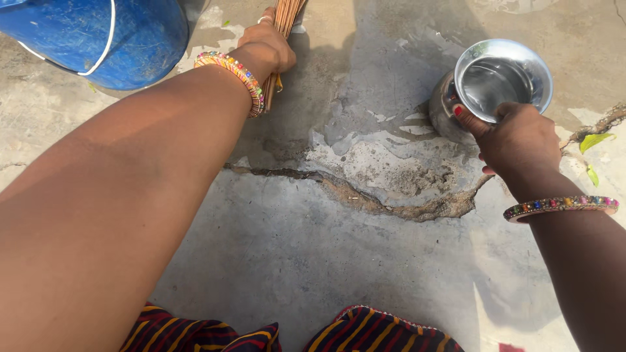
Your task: The person pours water from a metal pot onto a bundle of sticks and the ground, refills the pot from a blue bucket, and then sweeps the wet concrete using the bundle of sticks.
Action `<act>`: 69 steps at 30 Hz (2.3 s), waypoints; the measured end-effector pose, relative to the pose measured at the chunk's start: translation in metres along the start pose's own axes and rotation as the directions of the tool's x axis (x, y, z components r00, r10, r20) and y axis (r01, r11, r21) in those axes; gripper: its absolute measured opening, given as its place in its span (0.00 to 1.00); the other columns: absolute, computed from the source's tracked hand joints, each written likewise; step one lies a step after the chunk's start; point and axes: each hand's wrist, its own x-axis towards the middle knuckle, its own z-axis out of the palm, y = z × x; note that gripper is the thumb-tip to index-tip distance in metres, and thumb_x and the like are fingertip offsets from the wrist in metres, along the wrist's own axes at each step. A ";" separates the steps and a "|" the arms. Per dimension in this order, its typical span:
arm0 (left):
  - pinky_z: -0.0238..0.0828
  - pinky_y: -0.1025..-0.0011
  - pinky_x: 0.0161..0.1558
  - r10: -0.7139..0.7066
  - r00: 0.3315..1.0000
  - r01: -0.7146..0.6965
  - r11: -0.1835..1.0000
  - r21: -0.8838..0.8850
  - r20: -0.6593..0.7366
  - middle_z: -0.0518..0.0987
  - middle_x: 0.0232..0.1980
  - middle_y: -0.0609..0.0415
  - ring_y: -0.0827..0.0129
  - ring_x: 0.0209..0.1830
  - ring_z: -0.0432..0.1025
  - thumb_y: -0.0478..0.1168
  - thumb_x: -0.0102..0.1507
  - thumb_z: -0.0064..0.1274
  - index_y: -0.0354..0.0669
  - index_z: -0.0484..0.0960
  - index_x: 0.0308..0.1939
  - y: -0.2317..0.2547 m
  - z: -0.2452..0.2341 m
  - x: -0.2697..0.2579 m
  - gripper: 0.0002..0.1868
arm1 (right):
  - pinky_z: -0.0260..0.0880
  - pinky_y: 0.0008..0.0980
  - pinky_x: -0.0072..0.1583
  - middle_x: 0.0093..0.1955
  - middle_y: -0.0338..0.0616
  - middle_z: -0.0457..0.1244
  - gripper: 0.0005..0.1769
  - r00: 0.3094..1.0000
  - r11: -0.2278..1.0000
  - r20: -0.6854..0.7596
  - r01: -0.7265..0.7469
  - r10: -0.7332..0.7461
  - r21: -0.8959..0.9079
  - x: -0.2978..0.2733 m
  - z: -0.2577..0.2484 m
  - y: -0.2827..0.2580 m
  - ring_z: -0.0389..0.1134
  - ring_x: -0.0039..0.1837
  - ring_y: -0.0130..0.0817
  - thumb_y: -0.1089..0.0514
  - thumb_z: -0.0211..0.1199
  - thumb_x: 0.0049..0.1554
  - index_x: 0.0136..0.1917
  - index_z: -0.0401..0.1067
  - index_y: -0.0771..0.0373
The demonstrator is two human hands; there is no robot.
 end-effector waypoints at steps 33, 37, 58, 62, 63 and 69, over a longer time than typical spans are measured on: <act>0.71 0.57 0.59 0.482 0.848 -0.507 0.859 0.071 0.219 0.77 0.61 0.40 0.49 0.60 0.73 0.36 0.58 0.57 0.57 0.46 0.79 0.128 0.070 0.003 0.50 | 0.74 0.49 0.47 0.35 0.56 0.68 0.41 0.979 0.980 -0.127 0.139 -0.158 -0.143 0.011 0.013 0.012 0.74 0.43 0.51 0.24 0.67 0.55 0.59 0.77 0.64; 0.71 0.57 0.61 0.615 0.722 -0.670 0.737 0.095 0.317 0.79 0.61 0.42 0.48 0.60 0.74 0.34 0.59 0.57 0.74 0.41 0.82 0.115 0.045 -0.044 0.56 | 0.73 0.44 0.47 0.30 0.54 0.69 0.39 0.983 0.984 -0.097 0.146 -0.156 -0.106 0.009 0.011 0.013 0.74 0.39 0.45 0.25 0.63 0.57 0.56 0.78 0.64; 0.69 0.63 0.61 0.277 0.937 -0.266 0.961 -0.082 0.212 0.75 0.63 0.43 0.53 0.59 0.72 0.37 0.57 0.57 0.61 0.34 0.81 0.072 0.059 -0.064 0.57 | 0.74 0.38 0.45 0.33 0.52 0.70 0.44 0.999 0.998 -0.002 0.042 -0.042 -0.040 0.001 0.004 0.003 0.73 0.34 0.38 0.26 0.61 0.56 0.66 0.73 0.67; 0.77 0.63 0.56 0.375 0.844 -0.377 0.923 -0.072 0.383 0.76 0.60 0.46 0.58 0.54 0.77 0.34 0.57 0.55 0.66 0.35 0.81 0.076 0.054 -0.099 0.57 | 0.74 0.37 0.42 0.34 0.50 0.70 0.46 1.000 1.000 -0.003 0.029 -0.029 0.002 0.001 0.005 0.002 0.73 0.33 0.37 0.25 0.64 0.56 0.69 0.70 0.67; 0.76 0.62 0.57 0.429 0.811 -0.456 0.889 -0.029 0.398 0.77 0.59 0.45 0.57 0.55 0.76 0.34 0.57 0.55 0.69 0.36 0.82 0.070 0.047 -0.104 0.57 | 0.74 0.37 0.42 0.34 0.50 0.70 0.46 0.999 0.999 -0.006 0.034 -0.034 0.000 0.001 0.004 0.001 0.73 0.33 0.37 0.25 0.64 0.56 0.69 0.70 0.67; 0.73 0.57 0.58 0.309 0.924 -0.361 0.901 0.241 0.228 0.77 0.59 0.43 0.51 0.57 0.75 0.39 0.60 0.59 0.77 0.46 0.81 0.006 -0.007 -0.088 0.52 | 0.74 0.36 0.41 0.34 0.49 0.70 0.46 1.000 0.999 -0.002 0.004 -0.004 0.046 -0.005 0.002 -0.002 0.72 0.32 0.36 0.26 0.66 0.55 0.69 0.70 0.65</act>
